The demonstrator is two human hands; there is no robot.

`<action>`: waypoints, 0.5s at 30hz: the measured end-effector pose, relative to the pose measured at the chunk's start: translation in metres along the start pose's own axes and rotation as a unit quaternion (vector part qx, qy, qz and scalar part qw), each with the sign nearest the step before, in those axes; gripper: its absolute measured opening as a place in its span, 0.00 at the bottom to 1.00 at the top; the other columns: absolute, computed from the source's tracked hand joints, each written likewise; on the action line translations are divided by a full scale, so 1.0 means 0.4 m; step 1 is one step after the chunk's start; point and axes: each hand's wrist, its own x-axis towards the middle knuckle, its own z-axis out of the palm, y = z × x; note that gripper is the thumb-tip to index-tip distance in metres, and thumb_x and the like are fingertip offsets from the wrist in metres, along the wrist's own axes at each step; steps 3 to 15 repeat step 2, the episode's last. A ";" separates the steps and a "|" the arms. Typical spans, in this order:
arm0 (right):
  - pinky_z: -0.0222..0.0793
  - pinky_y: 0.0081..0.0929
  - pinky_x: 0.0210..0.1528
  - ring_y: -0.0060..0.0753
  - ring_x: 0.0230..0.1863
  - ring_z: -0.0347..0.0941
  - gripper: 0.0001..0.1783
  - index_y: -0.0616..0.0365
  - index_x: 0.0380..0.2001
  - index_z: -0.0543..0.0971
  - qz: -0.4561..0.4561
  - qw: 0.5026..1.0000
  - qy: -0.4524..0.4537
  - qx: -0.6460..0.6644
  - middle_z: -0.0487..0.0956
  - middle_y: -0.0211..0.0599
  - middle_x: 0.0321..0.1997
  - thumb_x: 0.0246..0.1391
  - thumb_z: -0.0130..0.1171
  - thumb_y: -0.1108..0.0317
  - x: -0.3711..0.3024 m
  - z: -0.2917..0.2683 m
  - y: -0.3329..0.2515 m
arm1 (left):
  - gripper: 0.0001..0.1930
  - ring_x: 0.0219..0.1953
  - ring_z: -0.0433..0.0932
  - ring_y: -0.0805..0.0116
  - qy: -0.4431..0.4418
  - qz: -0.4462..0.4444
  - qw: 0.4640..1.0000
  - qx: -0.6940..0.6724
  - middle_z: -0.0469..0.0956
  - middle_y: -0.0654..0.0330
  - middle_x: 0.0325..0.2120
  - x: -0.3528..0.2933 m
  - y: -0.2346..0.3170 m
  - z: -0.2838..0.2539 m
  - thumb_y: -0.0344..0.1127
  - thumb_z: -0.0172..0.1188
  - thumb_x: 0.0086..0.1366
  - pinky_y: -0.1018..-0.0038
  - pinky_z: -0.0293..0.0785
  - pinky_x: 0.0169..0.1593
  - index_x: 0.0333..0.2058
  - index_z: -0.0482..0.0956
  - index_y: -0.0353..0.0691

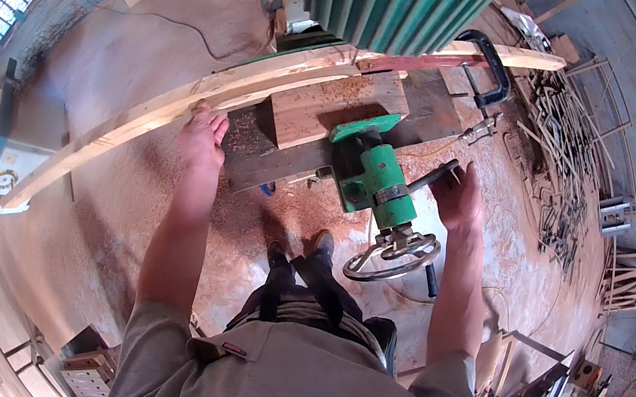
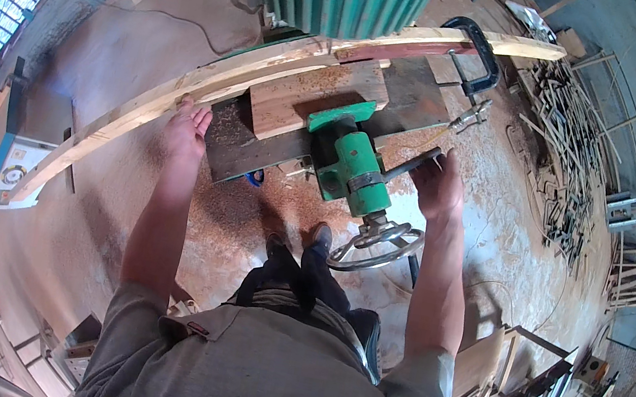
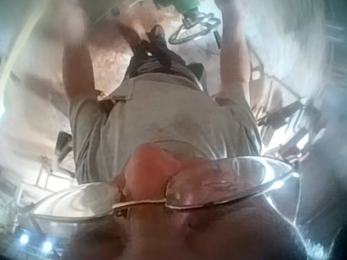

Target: The person picks up wooden planks and uses a green spindle moulder to shape their edges. They repeatedly feed planks through the machine, then stack the finished pieces on a nearby table.

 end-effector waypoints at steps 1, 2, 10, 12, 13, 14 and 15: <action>0.63 0.44 0.55 0.43 0.49 0.69 0.39 0.66 0.59 0.55 0.049 0.997 -0.019 0.060 0.71 0.48 0.52 0.58 0.49 0.46 0.033 0.013 -0.002 | 0.23 0.40 0.77 0.58 0.003 0.000 1.000 0.004 0.73 0.53 0.39 0.001 0.000 -0.005 0.41 0.59 0.62 0.68 0.77 0.44 0.49 0.66 0.32; 0.60 0.48 0.58 0.48 0.51 0.68 0.44 0.65 0.63 0.49 0.099 0.987 -0.037 0.120 0.70 0.50 0.53 0.57 0.47 0.42 0.064 0.026 -0.003 | 0.23 0.40 0.77 0.58 0.008 0.002 1.000 0.001 0.73 0.53 0.39 0.002 0.006 -0.016 0.41 0.59 0.62 0.68 0.77 0.44 0.49 0.66 0.32; 0.60 0.48 0.58 0.48 0.51 0.68 0.44 0.65 0.63 0.49 0.099 0.987 -0.037 0.120 0.70 0.50 0.53 0.57 0.47 0.42 0.064 0.026 -0.003 | 0.23 0.40 0.77 0.58 0.008 0.002 1.000 0.001 0.73 0.53 0.39 0.002 0.006 -0.016 0.41 0.59 0.62 0.68 0.77 0.44 0.49 0.66 0.32; 0.60 0.48 0.58 0.48 0.51 0.68 0.44 0.65 0.63 0.49 0.099 0.987 -0.037 0.120 0.70 0.50 0.53 0.57 0.47 0.42 0.064 0.026 -0.003 | 0.23 0.40 0.77 0.58 0.008 0.002 1.000 0.001 0.73 0.53 0.39 0.002 0.006 -0.016 0.41 0.59 0.62 0.68 0.77 0.44 0.49 0.66 0.32; 0.60 0.48 0.58 0.48 0.51 0.68 0.44 0.65 0.63 0.49 0.099 0.987 -0.037 0.120 0.70 0.50 0.53 0.57 0.47 0.42 0.064 0.026 -0.003 | 0.23 0.40 0.77 0.58 0.008 0.002 1.000 0.001 0.73 0.53 0.39 0.002 0.006 -0.016 0.41 0.59 0.62 0.68 0.77 0.44 0.49 0.66 0.32; 0.60 0.48 0.58 0.48 0.51 0.68 0.44 0.65 0.63 0.49 0.099 0.987 -0.037 0.120 0.70 0.50 0.53 0.57 0.47 0.42 0.064 0.026 -0.003 | 0.23 0.40 0.77 0.58 0.008 0.002 1.000 0.001 0.73 0.53 0.39 0.002 0.006 -0.016 0.41 0.59 0.62 0.68 0.77 0.44 0.49 0.66 0.32; 0.60 0.48 0.58 0.48 0.51 0.68 0.44 0.65 0.63 0.49 0.099 0.987 -0.037 0.120 0.70 0.50 0.53 0.57 0.47 0.42 0.064 0.026 -0.003 | 0.23 0.40 0.77 0.58 0.008 0.002 1.000 0.001 0.73 0.53 0.39 0.002 0.006 -0.016 0.41 0.59 0.62 0.68 0.77 0.44 0.49 0.66 0.32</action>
